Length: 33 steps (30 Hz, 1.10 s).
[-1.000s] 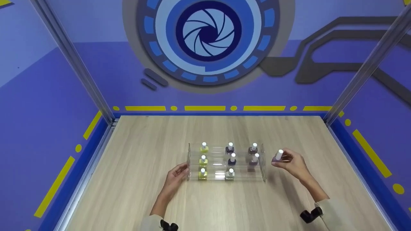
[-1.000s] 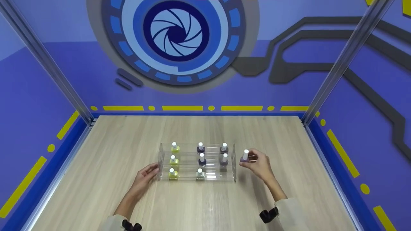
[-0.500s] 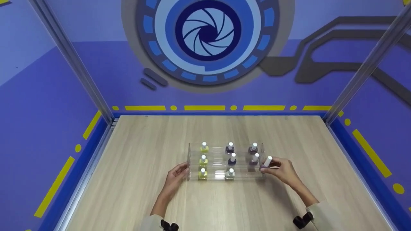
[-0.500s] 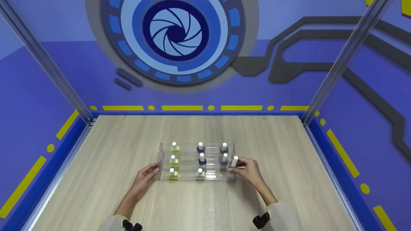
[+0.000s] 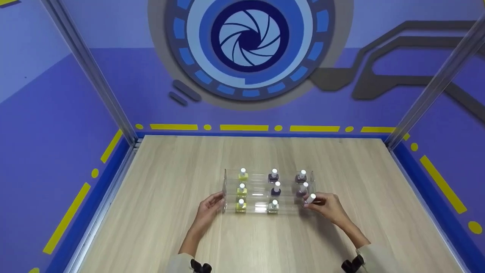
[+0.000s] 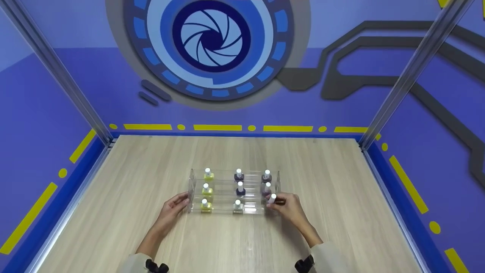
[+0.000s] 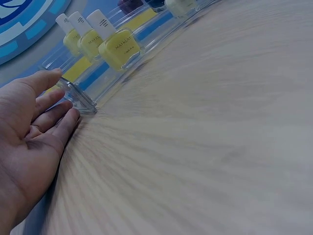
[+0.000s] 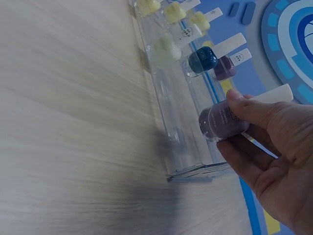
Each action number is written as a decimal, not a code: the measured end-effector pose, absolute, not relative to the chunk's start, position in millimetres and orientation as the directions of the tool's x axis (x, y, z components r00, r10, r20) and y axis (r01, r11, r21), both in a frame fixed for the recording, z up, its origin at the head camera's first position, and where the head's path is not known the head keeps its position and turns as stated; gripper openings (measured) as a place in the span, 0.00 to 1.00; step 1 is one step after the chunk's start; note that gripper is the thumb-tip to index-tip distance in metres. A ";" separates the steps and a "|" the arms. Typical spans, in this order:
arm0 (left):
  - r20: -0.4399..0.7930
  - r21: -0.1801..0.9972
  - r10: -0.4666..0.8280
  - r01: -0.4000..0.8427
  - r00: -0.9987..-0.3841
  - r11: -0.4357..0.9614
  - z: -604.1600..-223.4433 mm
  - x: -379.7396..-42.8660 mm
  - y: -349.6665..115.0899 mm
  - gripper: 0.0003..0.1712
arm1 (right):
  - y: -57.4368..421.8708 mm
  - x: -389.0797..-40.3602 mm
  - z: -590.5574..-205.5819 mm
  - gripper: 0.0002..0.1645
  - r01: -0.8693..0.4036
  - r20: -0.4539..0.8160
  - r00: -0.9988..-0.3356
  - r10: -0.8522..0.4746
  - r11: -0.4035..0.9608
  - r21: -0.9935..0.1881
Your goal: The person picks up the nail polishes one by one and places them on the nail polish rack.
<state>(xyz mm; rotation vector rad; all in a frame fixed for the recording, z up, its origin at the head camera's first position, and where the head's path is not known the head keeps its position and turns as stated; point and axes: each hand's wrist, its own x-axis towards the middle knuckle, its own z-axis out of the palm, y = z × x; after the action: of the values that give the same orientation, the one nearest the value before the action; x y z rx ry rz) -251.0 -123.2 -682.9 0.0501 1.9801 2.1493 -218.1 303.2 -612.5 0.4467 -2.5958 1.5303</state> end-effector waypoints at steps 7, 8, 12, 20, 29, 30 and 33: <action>-0.121 0.990 0.176 -0.133 -0.977 -0.056 -680.9 -251.4 -124.0 0.30 | 300.7 -219.6 -618.7 0.12 -0.265 0.204 -0.964 -0.171 0.525 -0.809; -0.122 0.989 0.175 -0.133 -0.977 -0.057 -680.8 -251.6 -124.0 0.30 | 300.2 -219.7 -619.1 0.12 -0.270 0.207 -0.962 -0.176 0.527 -0.806; -0.120 0.989 0.182 -0.133 -0.976 -0.065 -681.9 -252.6 -124.2 0.29 | 299.1 -220.3 -620.3 0.13 -0.296 0.217 -0.955 -0.204 0.566 -0.770; -0.110 0.991 0.194 -0.123 -0.975 -0.058 -683.0 -255.2 -123.9 0.30 | 298.5 -223.7 -618.4 0.11 -0.349 0.221 -0.935 -0.278 0.605 -0.716; -0.114 0.990 0.183 -0.127 -0.976 -0.059 -683.0 -256.9 -122.9 0.28 | 298.9 -224.5 -614.3 0.08 -0.294 0.147 -0.948 -0.282 0.598 -0.745; -0.114 0.990 0.183 -0.127 -0.976 -0.059 -683.1 -257.1 -122.8 0.28 | 299.3 -224.3 -613.6 0.09 -0.291 0.141 -0.947 -0.287 0.590 -0.753; -0.109 0.989 0.188 -0.125 -0.976 -0.073 -683.3 -258.2 -122.4 0.28 | 302.6 -224.1 -610.5 0.13 -0.300 0.134 -0.939 -0.316 0.565 -0.769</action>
<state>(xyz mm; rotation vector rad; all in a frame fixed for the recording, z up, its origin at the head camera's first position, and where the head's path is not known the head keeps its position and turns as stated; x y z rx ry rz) -258.2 -122.4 -683.3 0.0694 1.9795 2.1557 -224.1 302.6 -610.5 0.5509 -2.7952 1.3679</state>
